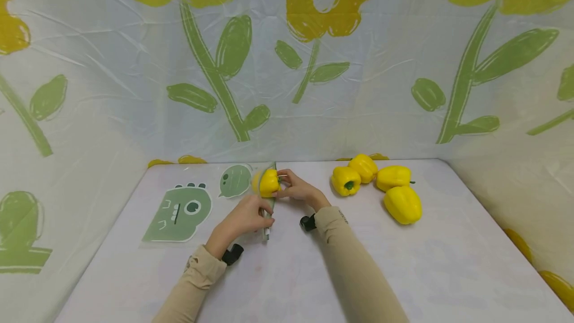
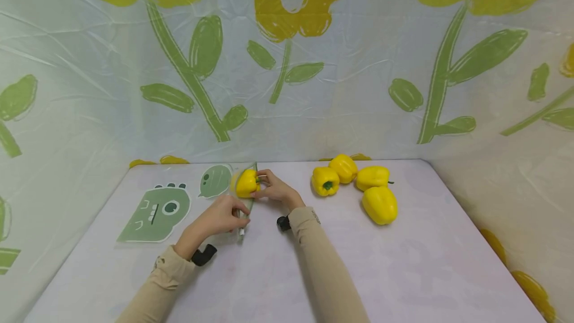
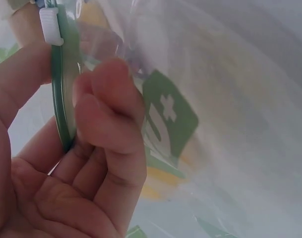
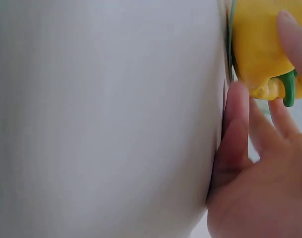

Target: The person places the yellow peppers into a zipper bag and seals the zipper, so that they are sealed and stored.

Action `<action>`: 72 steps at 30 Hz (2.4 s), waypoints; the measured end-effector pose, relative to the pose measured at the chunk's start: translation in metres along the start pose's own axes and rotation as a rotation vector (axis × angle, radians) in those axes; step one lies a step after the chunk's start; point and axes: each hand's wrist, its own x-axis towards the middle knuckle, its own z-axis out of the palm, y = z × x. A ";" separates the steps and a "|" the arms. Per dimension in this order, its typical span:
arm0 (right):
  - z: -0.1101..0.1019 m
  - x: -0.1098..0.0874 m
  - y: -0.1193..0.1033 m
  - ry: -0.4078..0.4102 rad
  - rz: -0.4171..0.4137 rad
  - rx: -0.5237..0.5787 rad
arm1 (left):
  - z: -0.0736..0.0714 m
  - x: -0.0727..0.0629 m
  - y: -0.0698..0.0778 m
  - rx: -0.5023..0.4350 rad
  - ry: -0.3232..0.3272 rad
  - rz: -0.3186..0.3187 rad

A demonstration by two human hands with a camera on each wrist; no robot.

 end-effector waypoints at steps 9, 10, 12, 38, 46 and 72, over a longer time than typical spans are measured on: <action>0.019 0.004 -0.008 0.073 -0.100 -0.111 | 0.000 0.000 0.000 0.029 0.013 0.029; 0.020 0.004 -0.009 0.080 -0.096 -0.110 | 0.000 0.001 0.000 0.035 0.015 0.026; 0.021 0.004 -0.010 0.095 -0.086 -0.100 | 0.000 0.001 -0.001 0.048 0.025 0.026; -0.092 -0.118 -0.018 0.746 0.046 -0.472 | 0.005 0.001 0.000 0.041 0.058 -0.021; -0.090 -0.120 0.017 0.594 0.273 -0.512 | 0.005 0.001 0.001 0.046 0.060 -0.026; -0.082 -0.107 0.032 0.534 0.182 -0.239 | 0.005 0.003 0.002 0.101 0.083 -0.011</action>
